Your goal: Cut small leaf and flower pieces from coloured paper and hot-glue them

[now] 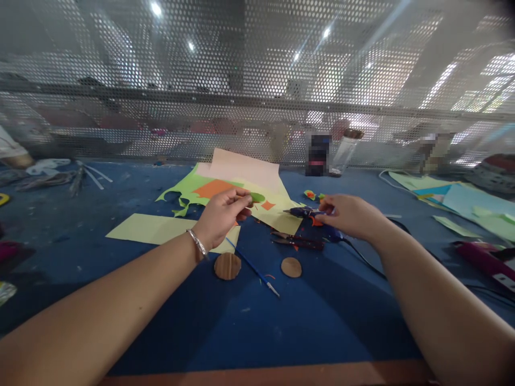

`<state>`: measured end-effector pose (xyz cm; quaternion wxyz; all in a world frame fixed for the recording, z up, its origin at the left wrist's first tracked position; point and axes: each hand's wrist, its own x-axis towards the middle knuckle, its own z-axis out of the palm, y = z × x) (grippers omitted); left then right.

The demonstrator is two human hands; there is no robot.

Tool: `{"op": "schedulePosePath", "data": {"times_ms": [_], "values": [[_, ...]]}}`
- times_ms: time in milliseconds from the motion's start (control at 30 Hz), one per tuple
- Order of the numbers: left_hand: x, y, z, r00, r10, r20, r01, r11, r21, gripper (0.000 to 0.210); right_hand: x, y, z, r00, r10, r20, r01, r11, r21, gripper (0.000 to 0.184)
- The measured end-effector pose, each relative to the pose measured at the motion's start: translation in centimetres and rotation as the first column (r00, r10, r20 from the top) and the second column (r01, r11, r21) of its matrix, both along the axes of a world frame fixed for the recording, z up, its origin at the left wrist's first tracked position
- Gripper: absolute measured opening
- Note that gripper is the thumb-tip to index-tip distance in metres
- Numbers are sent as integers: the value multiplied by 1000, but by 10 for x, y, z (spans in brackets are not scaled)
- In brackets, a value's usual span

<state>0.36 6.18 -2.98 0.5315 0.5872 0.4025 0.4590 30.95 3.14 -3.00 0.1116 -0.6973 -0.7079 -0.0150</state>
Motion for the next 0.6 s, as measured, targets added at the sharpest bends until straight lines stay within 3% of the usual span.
{"op": "schedulePosePath", "data": {"times_ms": [167, 300, 367, 433, 500, 600], "values": [[-1, 0, 1, 997, 25, -75, -24, 1000, 5, 11, 9, 6, -5, 999, -31, 9, 32, 995, -97, 35], [-2, 2, 1, 997, 52, -64, -51, 999, 8, 7, 11, 8, 0, 991, -64, -121, 15, 929, -369, 32], [-2, 5, -1, 996, 52, -68, -51, 999, 4, 8, 13, 9, 0, 970, -95, -224, -9, 906, -423, 27], [-3, 7, -2, 996, 40, -80, -40, 999, 0, 11, 14, 9, -2, 902, -171, -398, -11, 910, -415, 23], [-4, 10, -4, 996, 44, -76, -45, 999, -10, 13, 15, 10, -5, 769, -257, -585, 3, 917, -399, 20], [-5, 12, -4, 998, 60, -31, -61, 998, -32, 12, 16, 10, -4, 623, -287, -728, 3, 931, -365, 18]]}}
